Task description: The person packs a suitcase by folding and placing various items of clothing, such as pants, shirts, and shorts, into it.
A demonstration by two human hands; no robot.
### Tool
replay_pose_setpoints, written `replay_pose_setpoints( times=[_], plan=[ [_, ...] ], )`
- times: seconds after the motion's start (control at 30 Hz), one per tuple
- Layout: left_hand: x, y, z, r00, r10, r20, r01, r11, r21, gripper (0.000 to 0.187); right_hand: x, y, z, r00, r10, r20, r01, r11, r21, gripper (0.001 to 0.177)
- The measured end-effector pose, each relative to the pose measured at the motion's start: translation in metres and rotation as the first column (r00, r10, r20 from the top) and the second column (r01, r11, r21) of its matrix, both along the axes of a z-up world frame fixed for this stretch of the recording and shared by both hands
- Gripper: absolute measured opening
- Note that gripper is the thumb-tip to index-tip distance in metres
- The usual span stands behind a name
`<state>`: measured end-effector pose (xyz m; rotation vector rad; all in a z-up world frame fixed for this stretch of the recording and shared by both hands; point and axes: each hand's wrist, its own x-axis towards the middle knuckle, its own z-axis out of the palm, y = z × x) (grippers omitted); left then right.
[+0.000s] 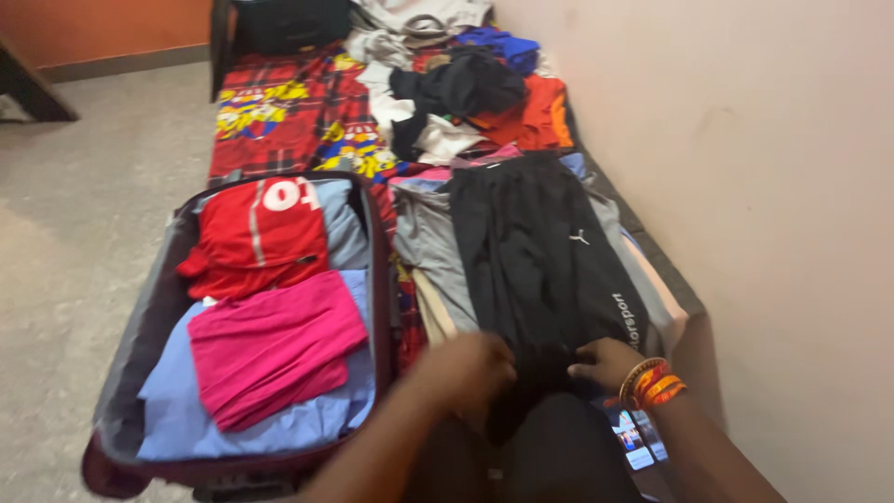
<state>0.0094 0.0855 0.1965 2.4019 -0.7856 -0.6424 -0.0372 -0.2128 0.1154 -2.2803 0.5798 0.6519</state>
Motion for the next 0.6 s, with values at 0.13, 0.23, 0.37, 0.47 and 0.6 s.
replay_pose_setpoints(
  times=[0.13,0.23,0.37,0.47,0.6],
  plan=[
    [0.106,0.069,0.021,0.944,0.32,-0.085,-0.331,0.92,-0.208,0.023,-0.006,0.071,0.051,0.964,0.26,0.063,-0.268,0.936,0.229,0.061],
    [0.152,0.123,0.012,0.764,0.569,0.305,-0.537,0.822,-0.188,0.036,-0.02,0.108,0.042,0.896,0.395,0.201,-0.44,0.844,0.306,0.056],
    [0.145,0.15,-0.01,0.717,0.605,0.346,-0.685,0.703,0.192,0.066,-0.04,0.13,0.003,0.865,0.479,0.153,-0.503,0.819,0.278,0.055],
    [0.121,0.141,0.007,0.755,0.577,0.313,-0.655,0.696,0.295,0.082,-0.04,0.123,-0.027,0.769,0.63,0.108,-0.637,0.769,0.054,0.057],
    [0.104,0.132,0.032,0.759,0.57,0.316,-0.651,0.64,0.409,0.095,-0.023,0.113,-0.048,0.798,0.598,0.076,-0.599,0.801,-0.017,0.061]
  ],
)
